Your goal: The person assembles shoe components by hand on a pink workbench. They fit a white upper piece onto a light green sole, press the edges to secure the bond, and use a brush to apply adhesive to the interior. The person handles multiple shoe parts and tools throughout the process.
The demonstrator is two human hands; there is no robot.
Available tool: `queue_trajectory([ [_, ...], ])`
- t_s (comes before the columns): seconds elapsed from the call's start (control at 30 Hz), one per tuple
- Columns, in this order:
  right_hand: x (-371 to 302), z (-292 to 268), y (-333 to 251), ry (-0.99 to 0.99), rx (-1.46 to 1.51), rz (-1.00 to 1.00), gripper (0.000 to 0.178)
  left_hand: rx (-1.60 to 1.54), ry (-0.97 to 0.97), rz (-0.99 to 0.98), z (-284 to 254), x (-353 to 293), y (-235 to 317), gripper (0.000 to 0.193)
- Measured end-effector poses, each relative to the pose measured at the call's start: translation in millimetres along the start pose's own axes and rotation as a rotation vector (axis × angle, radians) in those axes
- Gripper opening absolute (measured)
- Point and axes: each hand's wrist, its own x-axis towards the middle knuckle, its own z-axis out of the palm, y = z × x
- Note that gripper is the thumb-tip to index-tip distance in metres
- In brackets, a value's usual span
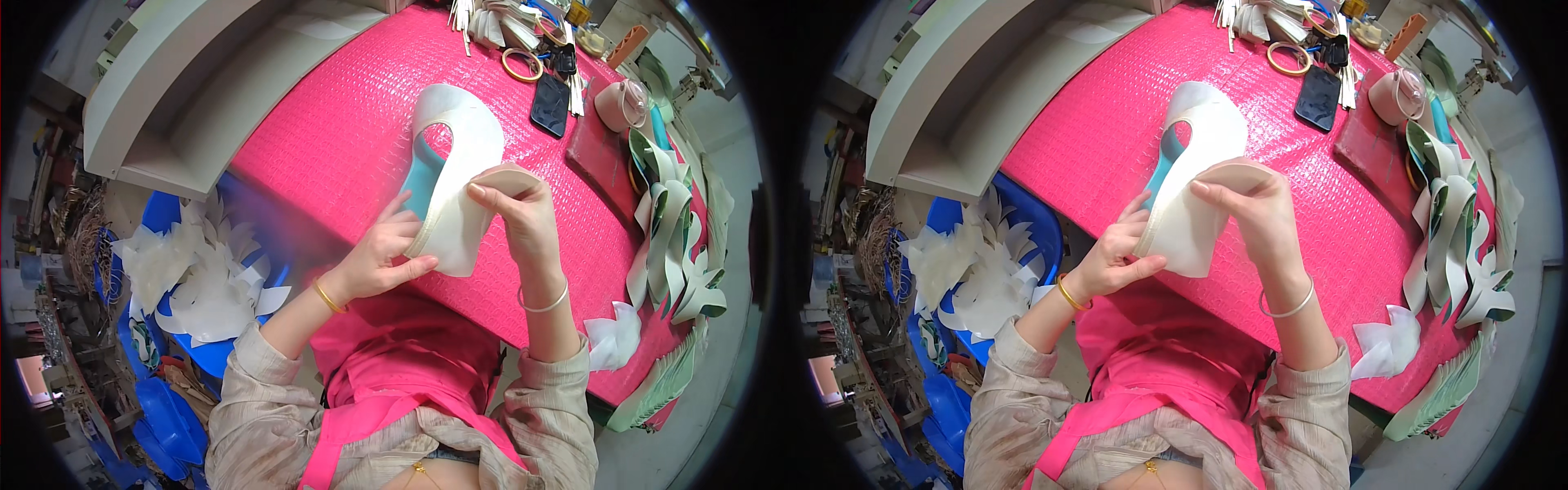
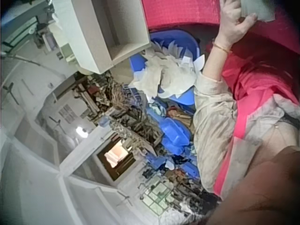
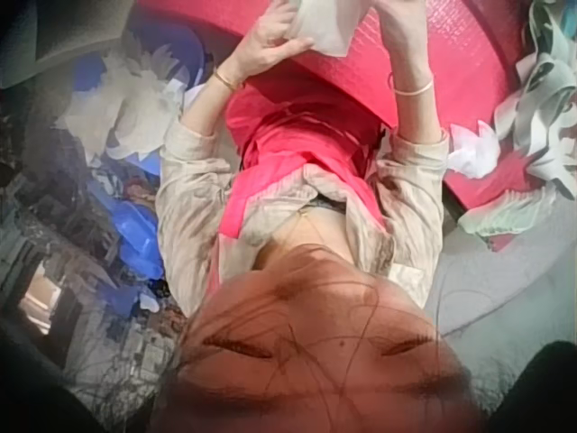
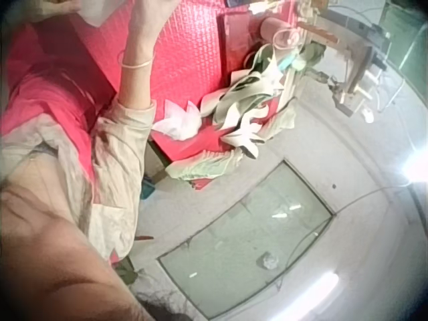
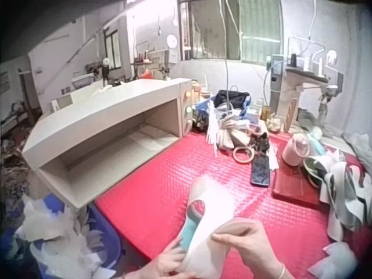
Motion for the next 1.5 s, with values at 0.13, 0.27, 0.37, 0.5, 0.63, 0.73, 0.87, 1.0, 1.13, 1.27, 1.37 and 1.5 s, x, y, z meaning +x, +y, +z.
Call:
queue_trajectory([
  [0.13,-1,1,-3,-0.015,-0.055,0.028,0.013,-0.003,-0.115,-0.024,-3,-4,0,0.018],
  [0.27,0,0,4,-0.077,-0.185,0.008,0.013,-0.316,-0.145,-0.327,-12,5,6,0.032],
  [0.37,-6,7,3,-0.189,-0.348,-0.053,0.022,-0.793,-0.040,-0.515,-5,19,9,0.062],
  [0.5,28,0,10,0.260,-1.060,-0.675,0.051,-1.012,0.125,-0.557,16,26,18,0.064],
  [0.63,53,-36,11,0.327,-0.458,-0.049,0.051,-1.000,0.195,-0.508,22,19,20,0.065],
  [0.73,-3,-17,23,-0.050,-0.234,0.055,0.045,-0.898,0.157,-0.458,22,17,11,0.066],
  [0.87,12,-28,11,0.060,-0.087,0.012,0.023,-0.636,-0.007,-0.705,30,-5,6,0.037],
  [1.0,22,-31,22,0.255,-0.016,-0.099,0.022,-0.325,0.083,-0.588,40,-2,6,0.026],
  [1.13,35,-44,19,0.396,-0.024,-0.107,0.032,-0.363,0.092,-0.517,47,7,12,0.025],
  [1.27,40,-28,12,0.449,0.023,-0.159,0.043,-0.722,0.254,-0.474,49,26,14,0.027],
  [1.37,33,-32,9,0.082,0.067,0.020,0.056,-0.784,0.556,-0.538,50,56,11,0.029],
  [1.5,-18,-24,5,-0.240,-0.384,-0.124,0.040,-0.939,0.816,-0.489,36,85,-2,0.038],
])
